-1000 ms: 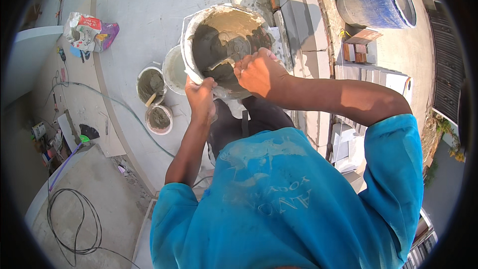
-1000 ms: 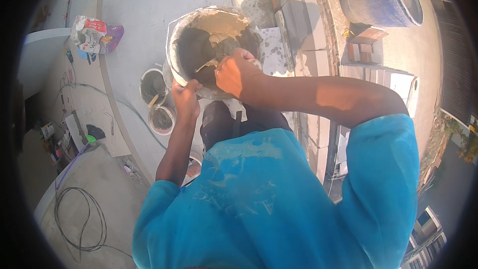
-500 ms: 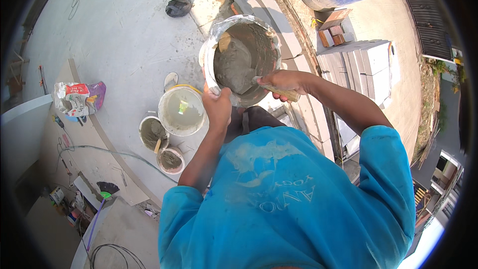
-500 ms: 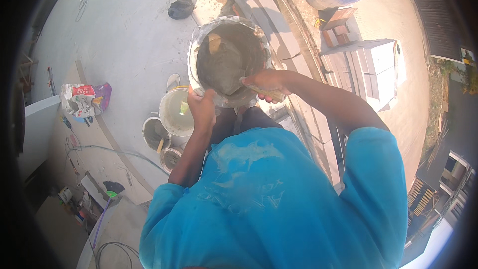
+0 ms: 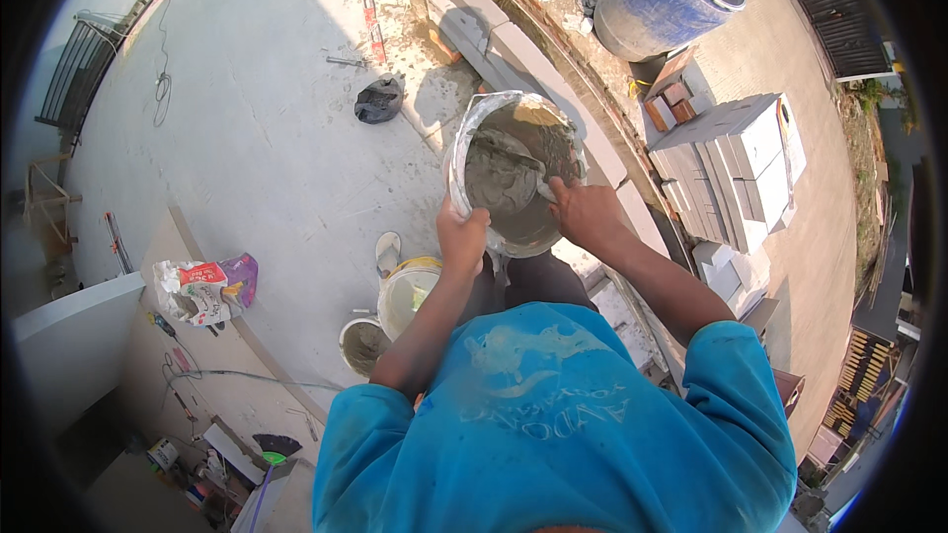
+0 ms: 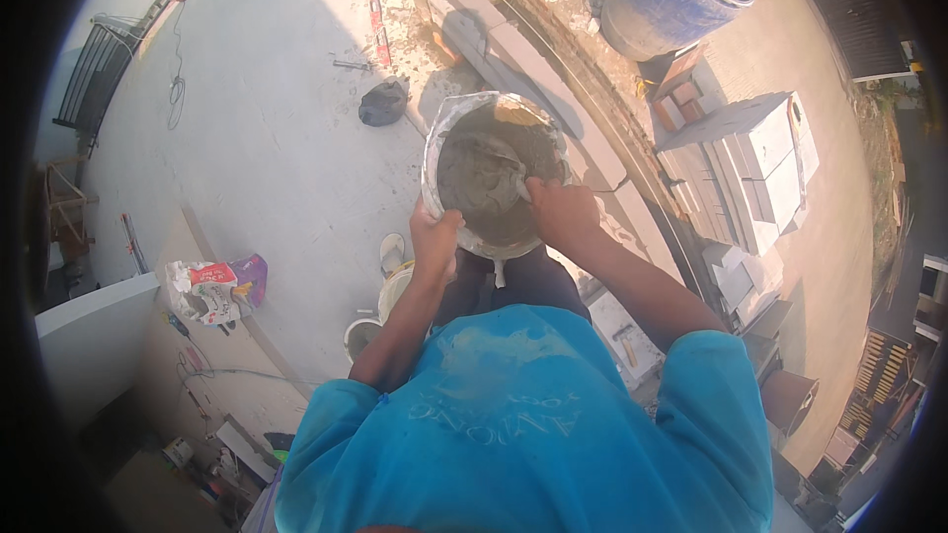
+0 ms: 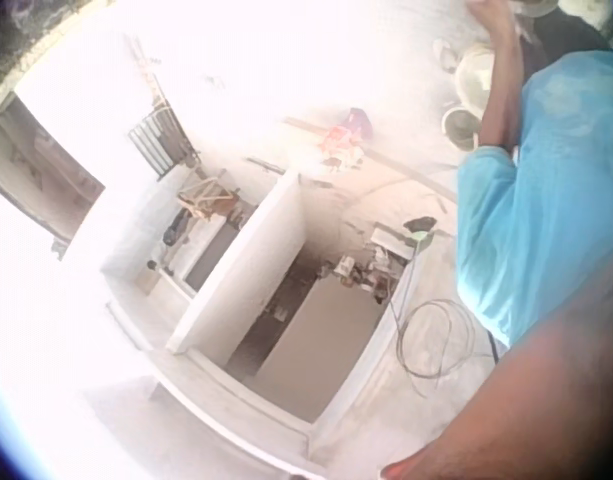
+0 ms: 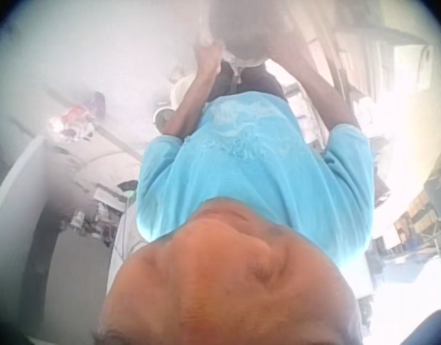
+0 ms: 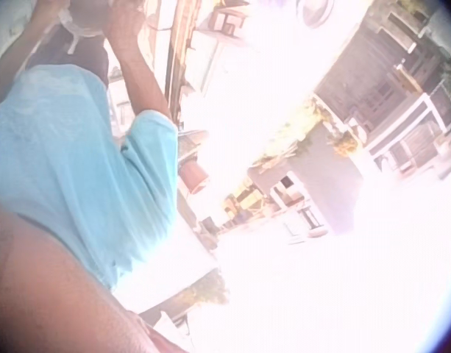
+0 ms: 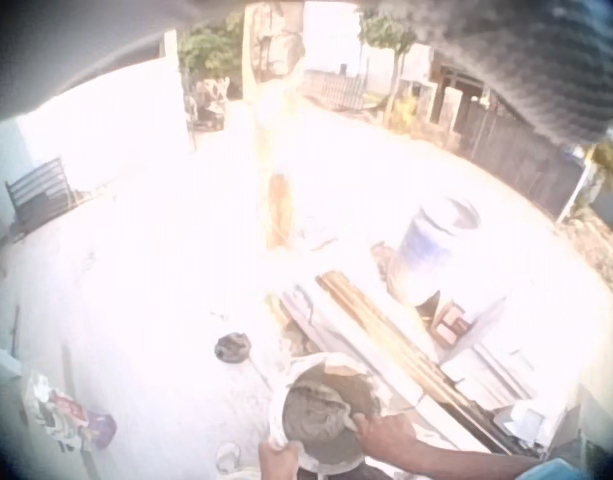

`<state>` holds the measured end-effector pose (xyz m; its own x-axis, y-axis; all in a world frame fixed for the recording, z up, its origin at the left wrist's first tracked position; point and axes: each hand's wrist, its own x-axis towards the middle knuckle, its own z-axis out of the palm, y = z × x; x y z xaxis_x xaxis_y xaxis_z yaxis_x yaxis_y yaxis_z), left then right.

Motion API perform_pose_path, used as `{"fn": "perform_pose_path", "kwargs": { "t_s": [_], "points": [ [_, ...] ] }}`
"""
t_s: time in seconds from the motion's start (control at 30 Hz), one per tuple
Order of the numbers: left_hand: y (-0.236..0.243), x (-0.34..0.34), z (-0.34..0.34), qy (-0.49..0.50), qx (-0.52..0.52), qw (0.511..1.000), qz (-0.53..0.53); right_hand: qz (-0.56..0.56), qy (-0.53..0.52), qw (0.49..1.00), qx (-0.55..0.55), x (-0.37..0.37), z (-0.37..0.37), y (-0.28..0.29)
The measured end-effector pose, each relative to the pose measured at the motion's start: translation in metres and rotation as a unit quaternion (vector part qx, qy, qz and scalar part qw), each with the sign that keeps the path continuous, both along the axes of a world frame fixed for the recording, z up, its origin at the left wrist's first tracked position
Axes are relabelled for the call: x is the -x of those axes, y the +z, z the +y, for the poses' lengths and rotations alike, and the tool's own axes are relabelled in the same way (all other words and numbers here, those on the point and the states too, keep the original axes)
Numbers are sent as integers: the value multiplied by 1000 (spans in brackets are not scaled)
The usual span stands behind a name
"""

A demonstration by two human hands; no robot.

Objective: The person scoops cement from a bucket using a trowel and applies it to a ledge. They then place white rectangular tiles onto the cemented area and tap them into position with a hammer. The process repeats with additional tiles.

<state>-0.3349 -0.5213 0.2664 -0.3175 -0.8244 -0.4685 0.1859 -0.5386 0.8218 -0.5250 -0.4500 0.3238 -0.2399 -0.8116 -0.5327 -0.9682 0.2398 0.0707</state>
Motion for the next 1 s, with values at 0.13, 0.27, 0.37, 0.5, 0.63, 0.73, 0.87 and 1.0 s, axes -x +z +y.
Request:
{"fn": "perform_pose_path", "kwargs": {
  "t_s": [0.13,0.27,0.37,0.5,0.63,0.73,0.87,1.0],
  "points": [
    [6,-8,-44,-18,14,998,-53,-19,88,995,43,2,-28,42],
    [2,6,-60,16,68,997,-42,-10,-68,997,23,34,-69,20],
    [-9,18,-87,32,73,993,-90,-29,-26,999,-5,14,-71,0],
    [-6,25,-143,72,68,993,-61,-73,4,994,87,33,-117,18],
    [0,49,-195,61,72,992,-78,-55,-42,997,43,62,-173,-14],
    [3,58,-232,67,71,992,-86,-121,-30,991,53,70,-197,-17],
    [11,83,-277,89,84,990,-75,-167,-57,978,113,106,-250,-31],
    [1,96,-313,83,79,989,-96,-209,-35,973,94,77,-276,-48]
  ]
}}
